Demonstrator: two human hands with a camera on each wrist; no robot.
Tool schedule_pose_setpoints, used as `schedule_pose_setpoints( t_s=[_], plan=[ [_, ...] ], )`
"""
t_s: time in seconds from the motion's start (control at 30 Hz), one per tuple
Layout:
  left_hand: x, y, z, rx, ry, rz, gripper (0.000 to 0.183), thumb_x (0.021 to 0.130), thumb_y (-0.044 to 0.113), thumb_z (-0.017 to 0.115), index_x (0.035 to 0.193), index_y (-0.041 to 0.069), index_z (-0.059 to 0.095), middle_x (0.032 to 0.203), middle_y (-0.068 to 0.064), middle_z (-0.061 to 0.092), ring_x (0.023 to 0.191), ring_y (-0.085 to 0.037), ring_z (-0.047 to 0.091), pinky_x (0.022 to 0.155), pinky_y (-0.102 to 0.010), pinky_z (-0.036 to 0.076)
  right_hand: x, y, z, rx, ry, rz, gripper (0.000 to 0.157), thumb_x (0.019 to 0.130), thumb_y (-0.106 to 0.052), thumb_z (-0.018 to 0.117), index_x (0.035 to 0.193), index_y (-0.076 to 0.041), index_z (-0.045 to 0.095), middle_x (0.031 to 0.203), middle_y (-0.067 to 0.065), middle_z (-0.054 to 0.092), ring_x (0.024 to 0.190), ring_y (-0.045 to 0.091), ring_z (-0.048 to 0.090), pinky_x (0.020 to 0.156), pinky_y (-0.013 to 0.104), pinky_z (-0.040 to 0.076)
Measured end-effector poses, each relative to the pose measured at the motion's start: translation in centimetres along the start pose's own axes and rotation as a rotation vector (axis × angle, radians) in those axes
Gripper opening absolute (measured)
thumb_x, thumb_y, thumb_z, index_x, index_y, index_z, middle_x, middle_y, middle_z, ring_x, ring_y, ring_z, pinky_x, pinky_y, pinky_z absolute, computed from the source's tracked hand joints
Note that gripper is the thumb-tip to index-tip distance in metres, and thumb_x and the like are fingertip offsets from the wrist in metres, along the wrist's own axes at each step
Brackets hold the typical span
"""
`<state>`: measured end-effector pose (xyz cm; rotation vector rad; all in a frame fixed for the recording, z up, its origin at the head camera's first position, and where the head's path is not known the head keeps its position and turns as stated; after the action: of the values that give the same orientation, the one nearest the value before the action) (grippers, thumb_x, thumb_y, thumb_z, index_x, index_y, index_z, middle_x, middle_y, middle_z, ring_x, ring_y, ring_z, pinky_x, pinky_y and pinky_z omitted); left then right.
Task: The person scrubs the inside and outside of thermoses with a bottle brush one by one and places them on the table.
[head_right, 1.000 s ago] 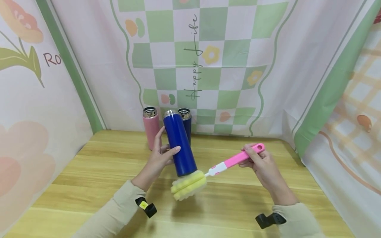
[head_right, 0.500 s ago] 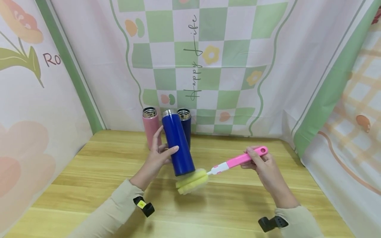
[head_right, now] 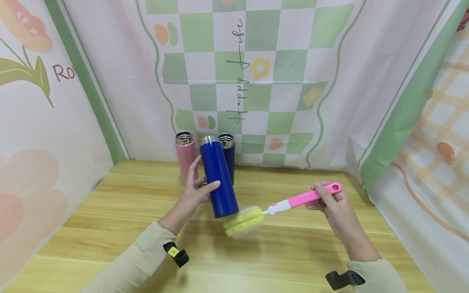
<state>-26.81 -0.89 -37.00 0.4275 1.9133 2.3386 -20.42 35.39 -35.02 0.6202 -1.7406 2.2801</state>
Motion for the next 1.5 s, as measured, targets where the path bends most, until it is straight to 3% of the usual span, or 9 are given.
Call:
schedule_pose_setpoints(
  t_s=[0.33,0.6,1.13,1.5],
  plan=[
    [0.0,-0.1,-0.4,0.045,-0.001,0.003,0.09,0.088,0.03,0.079,0.148,0.061,0.019,0.132,-0.018,0.056,0.114,-0.034,0.061,0.085,-0.05,0.055,-0.2,-0.6,-0.1,0.05,0.028,-0.018,0.027,0.106,0.003,0.038,0.104,0.005,0.065,0.09,0.013,0.069,0.076,0.02,0.071,0.072,0.028,0.058],
    [0.2,-0.4,-0.6,0.057,0.007,0.011,0.091,0.089,0.026,0.078,0.152,0.056,0.018,0.128,-0.021,0.056,0.111,-0.034,0.061,0.085,-0.048,0.055,-0.4,-0.6,0.1,0.094,0.001,-0.014,0.029,0.106,0.003,0.035,0.106,0.006,0.064,0.092,0.015,0.07,0.078,0.021,0.071,0.074,0.029,0.058],
    [0.6,-0.8,-0.6,0.041,0.032,0.024,0.091,0.087,0.031,0.08,0.149,0.059,0.02,0.125,-0.02,0.058,0.108,-0.034,0.063,0.083,-0.048,0.056,0.0,0.0,1.6,0.259,-0.136,-0.062,0.032,0.105,0.009,0.03,0.108,0.01,0.062,0.095,0.02,0.07,0.082,0.026,0.072,0.076,0.033,0.058],
    [0.5,-0.6,-0.1,0.018,0.011,0.018,0.09,0.089,0.031,0.078,0.149,0.059,0.016,0.126,-0.022,0.058,0.108,-0.035,0.065,0.082,-0.05,0.056,0.2,1.1,3.4,0.184,-0.12,-0.036,0.032,0.106,0.005,0.033,0.106,0.005,0.065,0.092,0.014,0.07,0.08,0.021,0.072,0.074,0.03,0.058]
  ],
)
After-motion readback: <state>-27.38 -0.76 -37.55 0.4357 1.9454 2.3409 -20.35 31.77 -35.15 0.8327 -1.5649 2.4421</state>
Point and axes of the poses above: each hand's wrist, its own x-axis towards the middle knuckle, its own z-axis out of the palm, y = z × x, the point moved 3 cm from there along x, towards the middle knuckle
